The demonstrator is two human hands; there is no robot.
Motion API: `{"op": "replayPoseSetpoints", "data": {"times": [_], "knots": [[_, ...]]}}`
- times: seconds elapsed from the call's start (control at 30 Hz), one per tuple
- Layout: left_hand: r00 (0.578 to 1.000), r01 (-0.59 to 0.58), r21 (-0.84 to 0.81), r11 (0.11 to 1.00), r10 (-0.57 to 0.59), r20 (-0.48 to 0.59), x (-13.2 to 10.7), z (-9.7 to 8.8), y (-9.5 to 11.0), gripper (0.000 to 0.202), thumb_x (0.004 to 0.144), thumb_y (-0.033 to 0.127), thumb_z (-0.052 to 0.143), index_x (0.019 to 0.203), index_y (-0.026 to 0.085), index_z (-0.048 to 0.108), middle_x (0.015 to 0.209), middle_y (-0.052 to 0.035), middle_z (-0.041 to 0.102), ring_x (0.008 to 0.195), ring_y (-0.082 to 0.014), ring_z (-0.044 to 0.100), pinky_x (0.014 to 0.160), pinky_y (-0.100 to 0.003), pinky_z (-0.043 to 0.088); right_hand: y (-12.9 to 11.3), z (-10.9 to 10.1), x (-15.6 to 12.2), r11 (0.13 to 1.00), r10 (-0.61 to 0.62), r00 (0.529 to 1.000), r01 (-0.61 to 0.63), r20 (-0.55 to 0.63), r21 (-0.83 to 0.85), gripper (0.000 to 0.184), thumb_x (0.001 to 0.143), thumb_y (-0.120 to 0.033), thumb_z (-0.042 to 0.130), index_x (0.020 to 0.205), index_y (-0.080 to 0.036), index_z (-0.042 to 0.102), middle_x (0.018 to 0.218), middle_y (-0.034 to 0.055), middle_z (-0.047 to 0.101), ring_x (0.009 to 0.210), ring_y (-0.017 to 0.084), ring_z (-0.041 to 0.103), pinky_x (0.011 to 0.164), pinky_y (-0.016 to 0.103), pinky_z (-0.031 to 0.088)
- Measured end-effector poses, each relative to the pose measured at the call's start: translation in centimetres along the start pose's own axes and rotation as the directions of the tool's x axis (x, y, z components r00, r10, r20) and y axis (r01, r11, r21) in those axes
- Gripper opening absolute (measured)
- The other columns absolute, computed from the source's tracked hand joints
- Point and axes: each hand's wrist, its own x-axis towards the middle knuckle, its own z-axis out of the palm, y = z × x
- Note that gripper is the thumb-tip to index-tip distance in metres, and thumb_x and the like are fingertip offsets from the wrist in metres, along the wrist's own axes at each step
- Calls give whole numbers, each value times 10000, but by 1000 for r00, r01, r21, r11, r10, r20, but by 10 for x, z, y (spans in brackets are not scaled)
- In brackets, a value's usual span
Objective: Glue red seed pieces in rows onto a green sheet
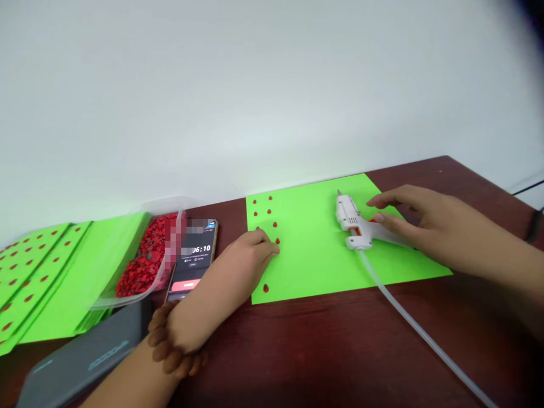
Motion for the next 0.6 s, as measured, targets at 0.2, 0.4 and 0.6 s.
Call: {"op": "replayPoseSetpoints", "data": {"times": [0.2,0.4,0.6], "knots": [[999,-2,128,992,-5,53,0,3,-3,260,1001,72,563,1144,151,765,1117,-108,720,1039,-257,705,940,-411,613,0,-1,0,1000,-5,1000,5,-7,3,508,911,-713,520,1134,-302,718,1226,126,771,1093,404,710,952,600,541],[1000,-1,158,987,-1,12,-2,6,-4,268,1041,125,513,1140,171,758,1111,-102,723,1012,-244,711,907,-382,605,-2,-1,0,1000,-8,1000,8,-12,4,492,911,-699,508,1117,-302,713,1211,136,773,1071,412,716,921,605,550],[997,32,131,991,-22,-78,-3,10,-5,251,1066,174,494,1100,186,743,1049,-82,721,942,-199,704,887,-329,582,-4,-2,0,1000,7,1000,-7,-6,10,519,889,-721,505,1115,-300,710,1207,142,774,1085,422,712,945,616,543]]}}
